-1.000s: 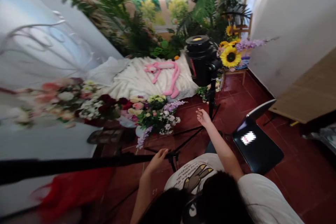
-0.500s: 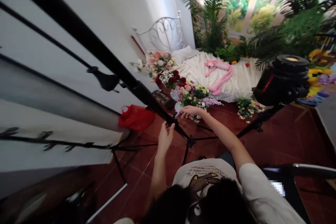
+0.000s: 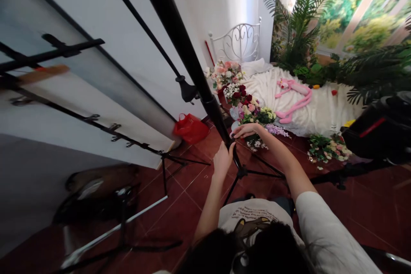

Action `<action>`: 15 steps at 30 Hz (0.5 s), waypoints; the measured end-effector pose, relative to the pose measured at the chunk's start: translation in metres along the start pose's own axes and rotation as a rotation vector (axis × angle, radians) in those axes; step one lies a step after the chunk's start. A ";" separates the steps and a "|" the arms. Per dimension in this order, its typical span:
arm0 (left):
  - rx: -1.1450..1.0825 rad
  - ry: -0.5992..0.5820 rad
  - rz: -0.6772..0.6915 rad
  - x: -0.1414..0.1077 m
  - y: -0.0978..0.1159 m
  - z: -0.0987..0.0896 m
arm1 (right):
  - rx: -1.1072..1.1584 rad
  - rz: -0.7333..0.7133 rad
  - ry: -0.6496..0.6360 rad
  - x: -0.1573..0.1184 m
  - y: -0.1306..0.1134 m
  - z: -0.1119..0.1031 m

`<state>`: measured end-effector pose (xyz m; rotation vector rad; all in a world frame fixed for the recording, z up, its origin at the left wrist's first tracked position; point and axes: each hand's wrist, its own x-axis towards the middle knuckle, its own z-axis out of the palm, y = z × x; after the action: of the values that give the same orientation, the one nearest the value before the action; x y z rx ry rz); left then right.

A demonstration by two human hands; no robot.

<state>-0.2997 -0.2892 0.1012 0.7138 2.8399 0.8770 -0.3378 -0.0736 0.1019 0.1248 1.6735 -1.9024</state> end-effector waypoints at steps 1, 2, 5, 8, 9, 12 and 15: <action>-0.015 0.016 0.010 0.000 -0.002 0.002 | -0.022 -0.005 0.009 0.002 -0.002 -0.002; -0.033 0.037 0.019 0.000 -0.004 0.003 | -0.049 -0.016 0.018 0.006 -0.004 -0.003; -0.058 0.093 0.032 0.001 -0.010 0.009 | -0.226 -0.070 0.037 0.016 -0.003 -0.008; -0.029 0.113 0.033 0.003 -0.014 0.014 | -0.548 -0.106 0.062 0.018 0.000 -0.012; -0.023 0.119 0.038 0.003 -0.015 0.015 | -0.636 -0.118 0.086 0.015 -0.001 -0.013; -0.031 0.138 0.050 0.004 -0.016 0.016 | -0.693 -0.236 0.200 -0.002 -0.013 -0.005; -0.050 0.134 0.051 0.004 -0.016 0.015 | -0.570 -0.499 0.273 -0.025 -0.043 0.021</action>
<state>-0.3062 -0.2914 0.0803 0.7521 2.9154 1.0374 -0.3314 -0.0828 0.1546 -0.2994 2.5560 -1.6962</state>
